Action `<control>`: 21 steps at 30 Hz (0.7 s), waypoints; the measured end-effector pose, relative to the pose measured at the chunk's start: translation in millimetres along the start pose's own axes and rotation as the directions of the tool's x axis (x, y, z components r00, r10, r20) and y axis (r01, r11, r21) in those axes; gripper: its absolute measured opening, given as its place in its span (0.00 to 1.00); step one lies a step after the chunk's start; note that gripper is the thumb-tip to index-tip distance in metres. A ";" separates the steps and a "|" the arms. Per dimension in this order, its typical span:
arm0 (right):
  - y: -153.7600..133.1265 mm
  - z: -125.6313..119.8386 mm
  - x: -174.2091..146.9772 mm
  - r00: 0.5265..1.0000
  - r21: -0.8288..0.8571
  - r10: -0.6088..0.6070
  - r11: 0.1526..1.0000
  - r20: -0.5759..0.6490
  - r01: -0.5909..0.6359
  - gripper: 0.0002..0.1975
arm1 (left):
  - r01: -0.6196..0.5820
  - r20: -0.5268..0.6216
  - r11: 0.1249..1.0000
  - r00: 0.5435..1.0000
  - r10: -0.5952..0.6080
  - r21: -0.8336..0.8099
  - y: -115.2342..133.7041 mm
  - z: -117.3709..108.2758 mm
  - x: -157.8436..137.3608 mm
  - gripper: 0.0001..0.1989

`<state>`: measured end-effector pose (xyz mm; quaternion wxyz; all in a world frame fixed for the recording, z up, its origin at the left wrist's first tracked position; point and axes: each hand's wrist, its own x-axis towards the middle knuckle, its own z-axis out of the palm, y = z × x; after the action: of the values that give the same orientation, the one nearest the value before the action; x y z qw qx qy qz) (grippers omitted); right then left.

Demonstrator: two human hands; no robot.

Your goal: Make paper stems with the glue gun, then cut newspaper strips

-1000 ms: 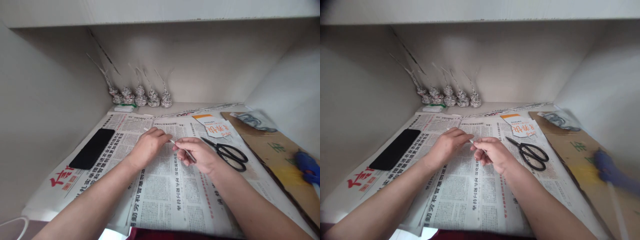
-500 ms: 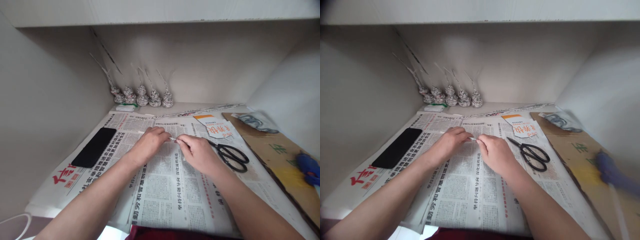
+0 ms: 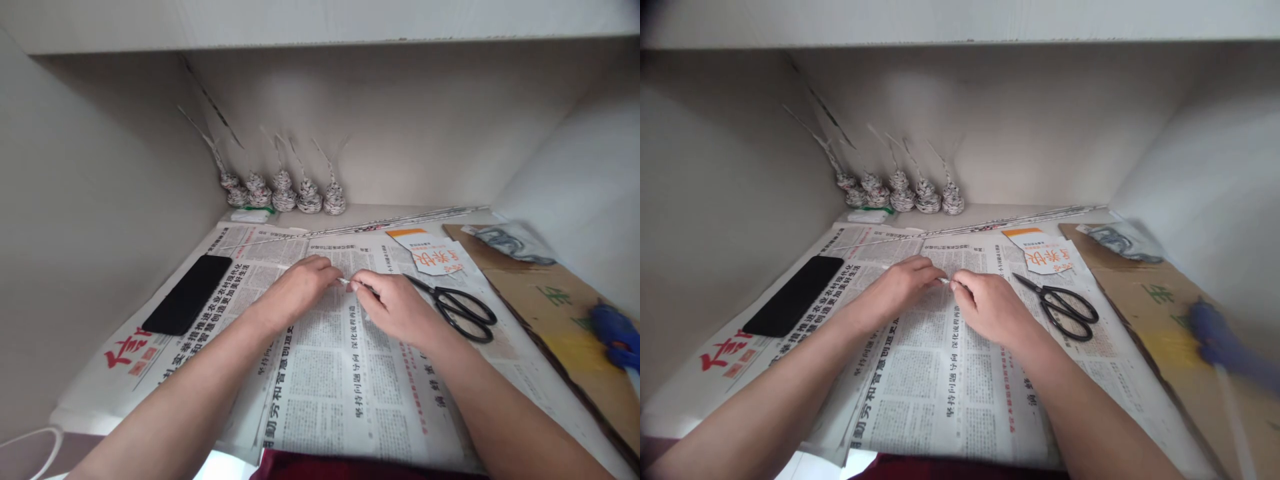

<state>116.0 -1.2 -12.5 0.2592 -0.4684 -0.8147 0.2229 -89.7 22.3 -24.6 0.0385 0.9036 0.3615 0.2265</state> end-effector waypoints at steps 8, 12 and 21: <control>9.1 4.9 3.6 0.965 0.414 0.185 0.876 0.187 -0.248 0.13 | -0.009 0.004 1.000 1.000 0.009 -0.028 1.2 -0.8 0.0 0.06; 10.9 9.0 5.6 0.933 0.616 0.218 0.705 0.285 -0.353 0.14 | -0.008 0.004 1.000 1.000 0.008 -0.028 1.6 0.1 -0.3 0.06; 13.0 15.0 9.1 0.830 0.778 0.225 0.289 0.511 -0.558 0.12 | -0.028 -0.002 0.999 1.000 0.028 -0.016 5.7 -2.0 0.6 0.07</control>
<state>111.0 11.0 -30.0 0.2778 -0.3966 -0.4446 0.7536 -86.6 18.4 -21.2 0.0425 0.9080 0.3471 0.2308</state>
